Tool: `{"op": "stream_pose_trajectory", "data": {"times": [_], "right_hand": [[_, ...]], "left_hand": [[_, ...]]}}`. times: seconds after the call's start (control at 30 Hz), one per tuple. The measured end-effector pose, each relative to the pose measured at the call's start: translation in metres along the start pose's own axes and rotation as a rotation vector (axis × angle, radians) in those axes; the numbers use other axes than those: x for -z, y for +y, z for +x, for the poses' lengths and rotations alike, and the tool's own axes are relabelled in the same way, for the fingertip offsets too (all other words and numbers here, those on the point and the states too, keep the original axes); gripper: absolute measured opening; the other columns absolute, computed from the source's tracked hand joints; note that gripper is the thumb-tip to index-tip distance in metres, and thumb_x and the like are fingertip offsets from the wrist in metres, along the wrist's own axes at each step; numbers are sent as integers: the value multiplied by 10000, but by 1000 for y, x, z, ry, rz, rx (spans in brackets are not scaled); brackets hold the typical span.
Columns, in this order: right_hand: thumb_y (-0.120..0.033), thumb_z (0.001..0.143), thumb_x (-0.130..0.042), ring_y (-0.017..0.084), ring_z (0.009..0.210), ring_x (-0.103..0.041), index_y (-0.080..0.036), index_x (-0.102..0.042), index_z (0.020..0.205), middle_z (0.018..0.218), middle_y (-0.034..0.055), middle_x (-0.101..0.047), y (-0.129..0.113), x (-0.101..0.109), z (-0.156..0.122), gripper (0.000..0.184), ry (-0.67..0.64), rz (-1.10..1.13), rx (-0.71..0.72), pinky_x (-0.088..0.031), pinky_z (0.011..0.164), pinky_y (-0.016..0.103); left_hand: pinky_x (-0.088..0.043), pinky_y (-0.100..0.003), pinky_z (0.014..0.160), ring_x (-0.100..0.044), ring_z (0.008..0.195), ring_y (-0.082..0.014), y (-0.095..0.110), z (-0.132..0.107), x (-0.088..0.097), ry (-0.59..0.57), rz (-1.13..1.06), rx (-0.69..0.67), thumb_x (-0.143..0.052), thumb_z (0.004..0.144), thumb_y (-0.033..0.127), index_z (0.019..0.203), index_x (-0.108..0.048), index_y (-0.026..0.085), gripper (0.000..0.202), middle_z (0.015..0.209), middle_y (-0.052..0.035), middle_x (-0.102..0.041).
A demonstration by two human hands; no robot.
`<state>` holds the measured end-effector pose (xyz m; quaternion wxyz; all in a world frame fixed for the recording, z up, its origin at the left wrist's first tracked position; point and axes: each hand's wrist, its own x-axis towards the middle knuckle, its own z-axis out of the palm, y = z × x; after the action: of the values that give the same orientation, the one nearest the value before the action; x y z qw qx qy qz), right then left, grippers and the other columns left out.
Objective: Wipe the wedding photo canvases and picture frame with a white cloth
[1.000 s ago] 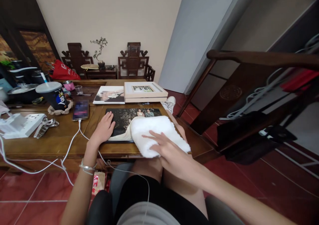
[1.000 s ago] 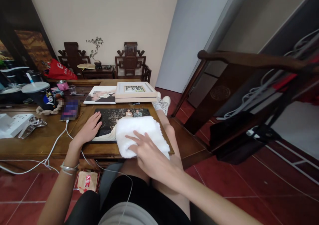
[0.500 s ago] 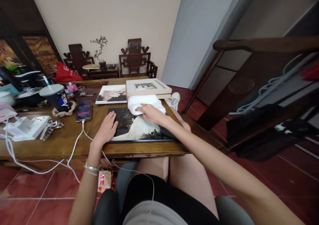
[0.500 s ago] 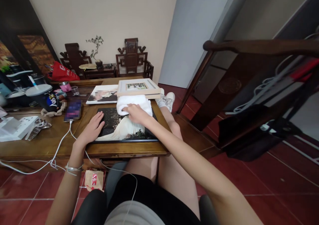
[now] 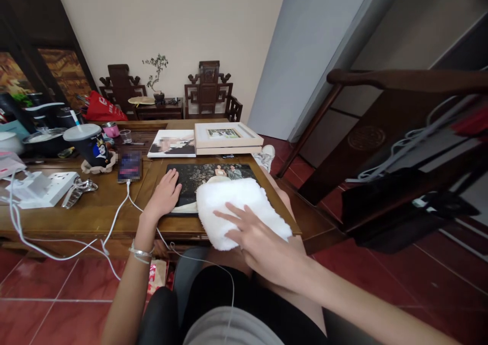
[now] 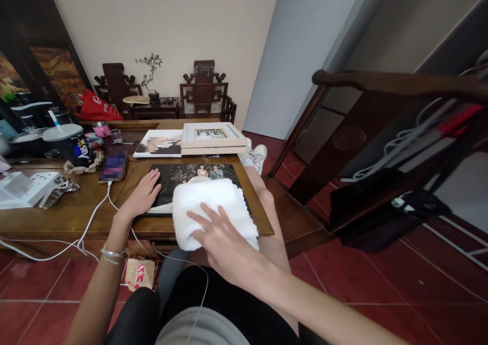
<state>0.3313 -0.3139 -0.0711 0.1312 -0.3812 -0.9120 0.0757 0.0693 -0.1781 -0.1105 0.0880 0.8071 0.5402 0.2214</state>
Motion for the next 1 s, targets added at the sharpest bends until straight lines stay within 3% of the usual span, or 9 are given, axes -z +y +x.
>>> {"op": "stream_pose_trajectory", "data": {"times": [0.17,0.33,0.47,0.6,0.87,1.0], "right_hand": [[89,674,-400,354,1391,-301,-156,-652,1126,1452,137,-451,27,1,56,573,11,-65,-36,-295,1060,644],[69,727,-405,348,1255,-448,-119,-595,1227,1281,201,-565,58,5,118,567,-10,-169,-140,-398,977,547],[58,741,-397,361,1233,-448,-140,-561,1279,1269,196,-569,68,2,139,596,23,-213,-210,-376,970,567],[55,743,-394,364,1298,-387,-132,-578,1244,1381,176,-502,54,-3,122,566,33,-218,-186,-332,1014,594],[85,640,-430,402,1400,-248,-164,-650,1115,1486,111,-412,-14,-5,25,580,-38,-69,-28,-237,1088,660],[80,650,-418,378,1402,-261,-186,-664,1069,1475,79,-434,-20,-1,21,554,-56,-18,5,-255,1092,647]], "left_hand": [[-197,-442,1186,-231,1445,-241,1,-1,2,-12,-7,18,-290,942,358,1410,-387,58,564,1540,-168,-299],[-209,-442,1184,-245,1442,-233,1,-1,3,0,-20,16,-280,947,341,1410,-391,69,548,1536,-164,-309],[-210,-450,1183,-244,1442,-231,0,-1,4,-2,-17,0,-299,944,334,1412,-392,88,537,1537,-156,-310],[-212,-460,1182,-247,1441,-240,0,-1,4,-3,-17,1,-302,938,333,1406,-401,86,538,1536,-160,-312],[-188,-437,1190,-224,1449,-236,4,-2,3,-24,-24,34,-269,945,337,1417,-376,45,565,1541,-168,-296],[-203,-442,1185,-218,1450,-236,4,-2,2,-18,-31,32,-274,946,344,1422,-373,64,561,1545,-158,-292]]}}
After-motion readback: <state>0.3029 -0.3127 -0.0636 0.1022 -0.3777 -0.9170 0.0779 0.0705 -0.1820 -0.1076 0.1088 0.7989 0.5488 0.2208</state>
